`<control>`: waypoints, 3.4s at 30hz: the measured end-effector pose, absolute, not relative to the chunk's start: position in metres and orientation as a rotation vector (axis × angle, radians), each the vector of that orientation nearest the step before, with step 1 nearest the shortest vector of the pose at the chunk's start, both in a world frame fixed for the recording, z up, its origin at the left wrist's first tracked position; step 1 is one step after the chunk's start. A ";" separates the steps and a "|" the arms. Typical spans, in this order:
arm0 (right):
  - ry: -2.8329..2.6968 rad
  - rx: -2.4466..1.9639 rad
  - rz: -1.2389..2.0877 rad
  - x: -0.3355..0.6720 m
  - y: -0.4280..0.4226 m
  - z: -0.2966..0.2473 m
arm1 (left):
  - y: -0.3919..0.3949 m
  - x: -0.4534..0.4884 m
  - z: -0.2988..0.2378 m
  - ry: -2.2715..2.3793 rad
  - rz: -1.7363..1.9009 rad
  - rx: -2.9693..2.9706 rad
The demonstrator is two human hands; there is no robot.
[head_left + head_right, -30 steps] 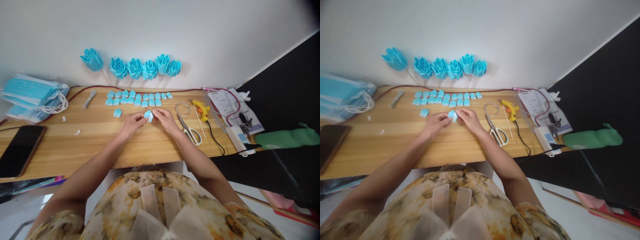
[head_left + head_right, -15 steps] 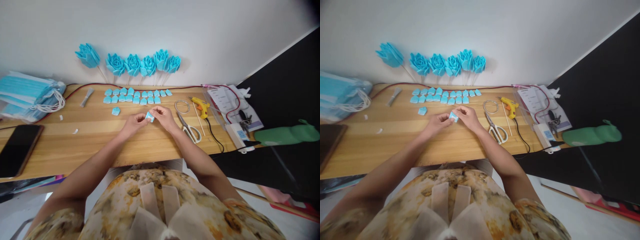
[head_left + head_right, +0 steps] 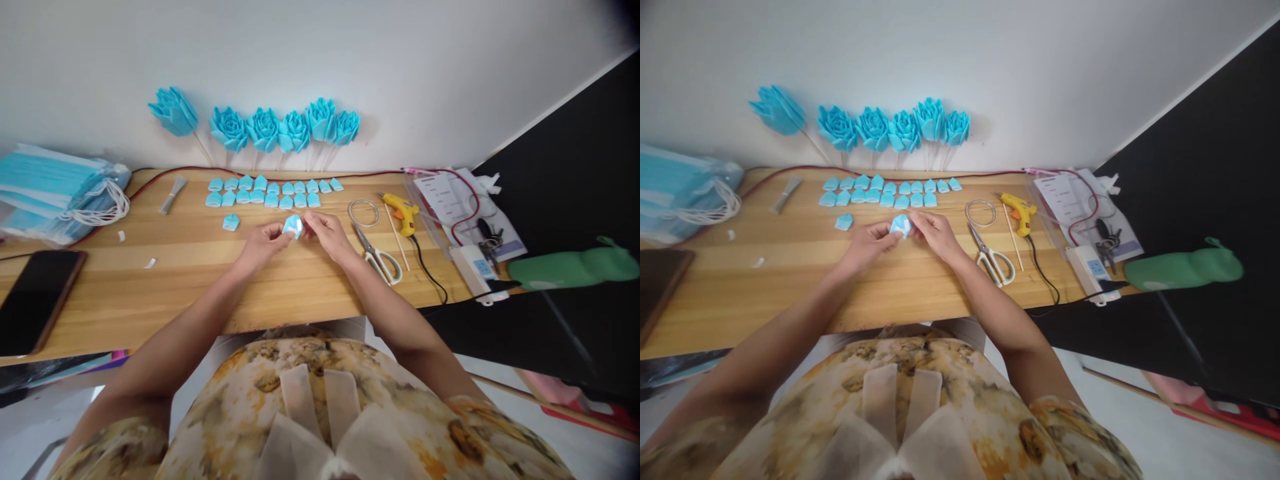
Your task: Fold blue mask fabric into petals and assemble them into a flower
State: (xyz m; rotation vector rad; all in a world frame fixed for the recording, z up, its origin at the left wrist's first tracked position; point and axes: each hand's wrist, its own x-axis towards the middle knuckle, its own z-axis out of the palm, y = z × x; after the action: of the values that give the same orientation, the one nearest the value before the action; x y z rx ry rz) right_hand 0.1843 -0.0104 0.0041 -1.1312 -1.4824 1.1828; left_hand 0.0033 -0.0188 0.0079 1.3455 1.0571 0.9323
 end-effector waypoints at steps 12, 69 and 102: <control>-1.573 -1.122 1.223 0.181 -0.011 0.003 | -0.017 0.003 0.006 1.074 1.058 1.185; -1.862 -1.166 0.700 0.177 -0.018 0.003 | -0.017 -0.001 0.002 1.215 1.239 2.112; -1.687 -1.130 0.938 0.180 -0.016 0.012 | -0.015 -0.004 0.008 1.162 1.353 1.954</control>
State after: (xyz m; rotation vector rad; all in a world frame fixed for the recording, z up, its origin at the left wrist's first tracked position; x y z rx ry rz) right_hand 0.1795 -0.0163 0.0120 -1.1302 -1.6869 0.9379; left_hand -0.0039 -0.0153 0.0085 1.9542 1.1617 1.3528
